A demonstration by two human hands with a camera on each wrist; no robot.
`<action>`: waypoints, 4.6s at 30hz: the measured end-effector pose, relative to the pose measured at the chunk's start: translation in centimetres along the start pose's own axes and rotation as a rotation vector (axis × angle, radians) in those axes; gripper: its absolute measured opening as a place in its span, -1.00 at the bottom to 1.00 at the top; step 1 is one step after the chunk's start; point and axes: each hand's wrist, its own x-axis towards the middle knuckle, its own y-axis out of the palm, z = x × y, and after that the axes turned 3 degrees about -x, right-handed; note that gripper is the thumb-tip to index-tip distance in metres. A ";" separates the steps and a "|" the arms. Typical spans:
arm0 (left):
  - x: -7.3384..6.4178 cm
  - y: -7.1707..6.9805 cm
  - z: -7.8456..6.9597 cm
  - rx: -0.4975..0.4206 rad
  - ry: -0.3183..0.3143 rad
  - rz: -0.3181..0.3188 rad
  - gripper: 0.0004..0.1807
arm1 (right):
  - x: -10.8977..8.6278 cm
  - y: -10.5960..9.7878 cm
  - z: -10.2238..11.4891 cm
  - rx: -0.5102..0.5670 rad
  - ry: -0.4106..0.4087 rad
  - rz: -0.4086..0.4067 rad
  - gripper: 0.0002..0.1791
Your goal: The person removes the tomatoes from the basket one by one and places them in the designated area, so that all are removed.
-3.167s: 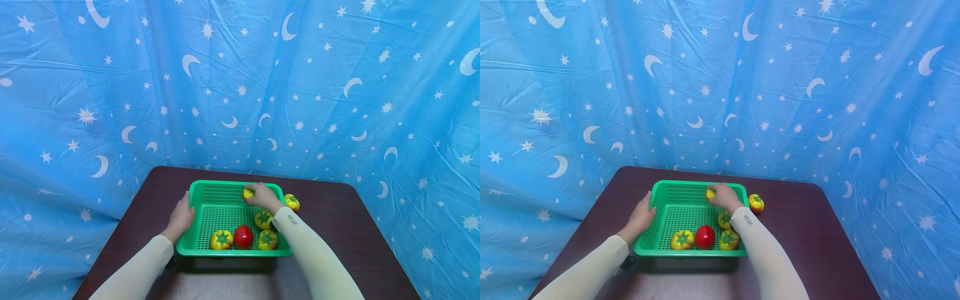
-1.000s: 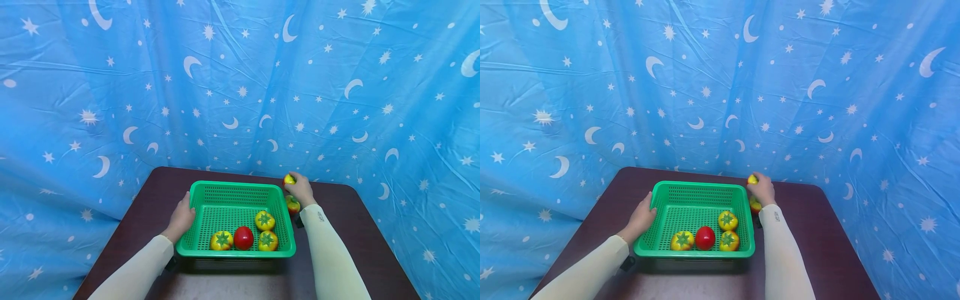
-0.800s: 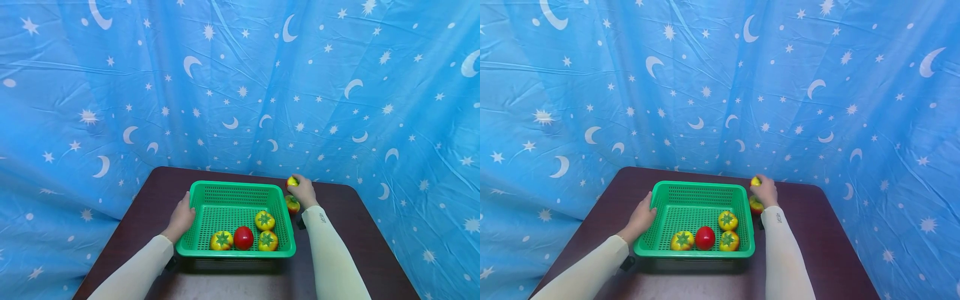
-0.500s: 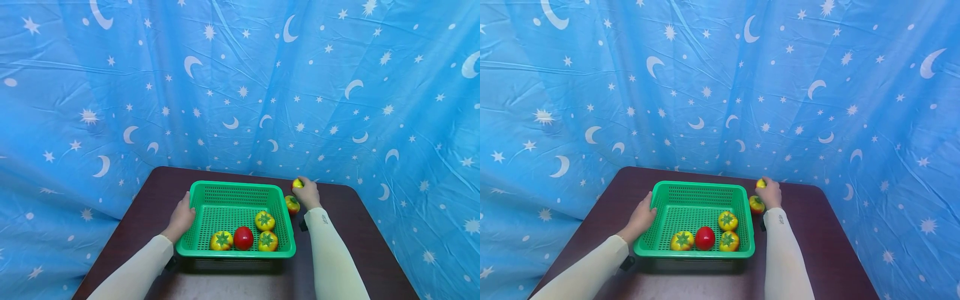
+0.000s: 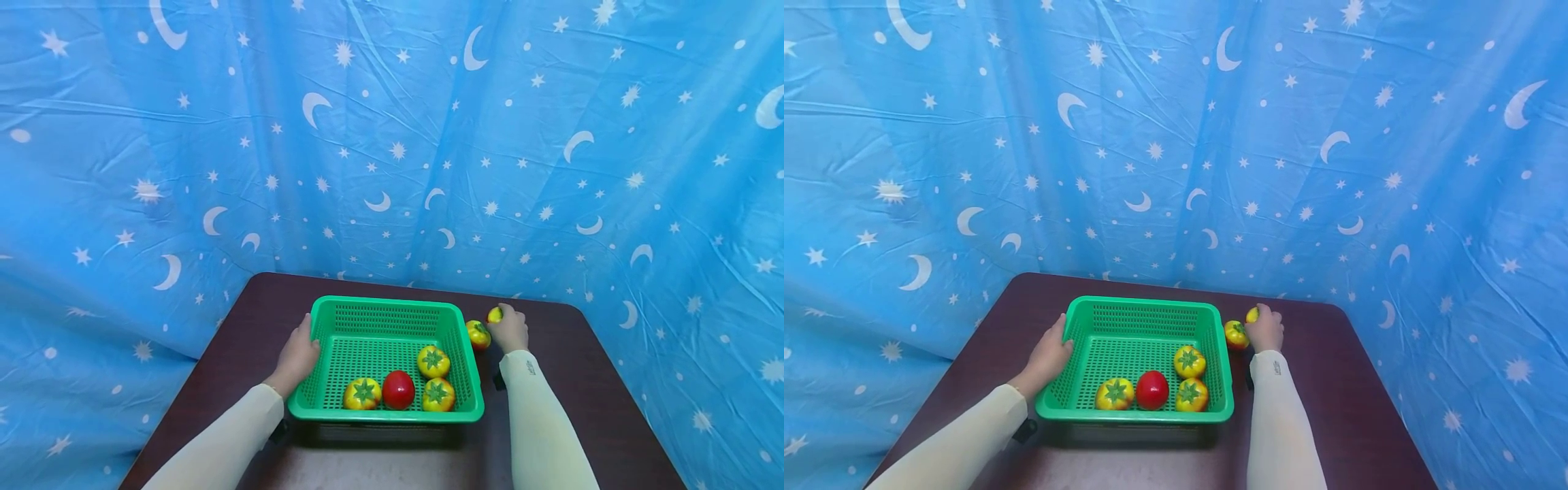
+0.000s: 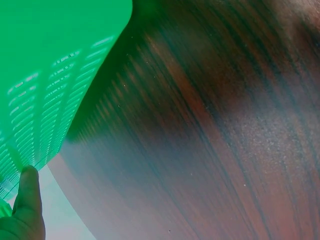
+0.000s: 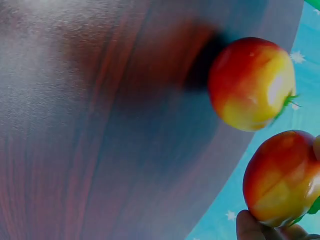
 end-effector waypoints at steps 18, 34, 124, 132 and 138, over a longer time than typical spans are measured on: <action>0.0 0.1 0.1 0.019 0.015 -0.003 -0.26 | 0.0 1.2 -2.4 0.021 0.062 -0.011 -0.27; 0.2 0.1 0.2 0.003 0.008 -0.004 -0.26 | -0.8 2.4 -3.8 0.004 0.025 0.006 -0.31; -0.1 0.0 0.2 -0.001 -0.003 0.007 -0.25 | -0.2 1.2 7.1 -0.029 -0.333 0.149 -0.35; 0.0 0.0 0.0 0.000 -0.008 0.009 -0.25 | -0.8 1.8 8.4 -0.012 -0.397 0.180 -0.39; 0.0 0.0 0.1 0.006 0.001 0.006 -0.25 | -1.7 2.2 9.8 -0.011 -0.476 0.201 -0.38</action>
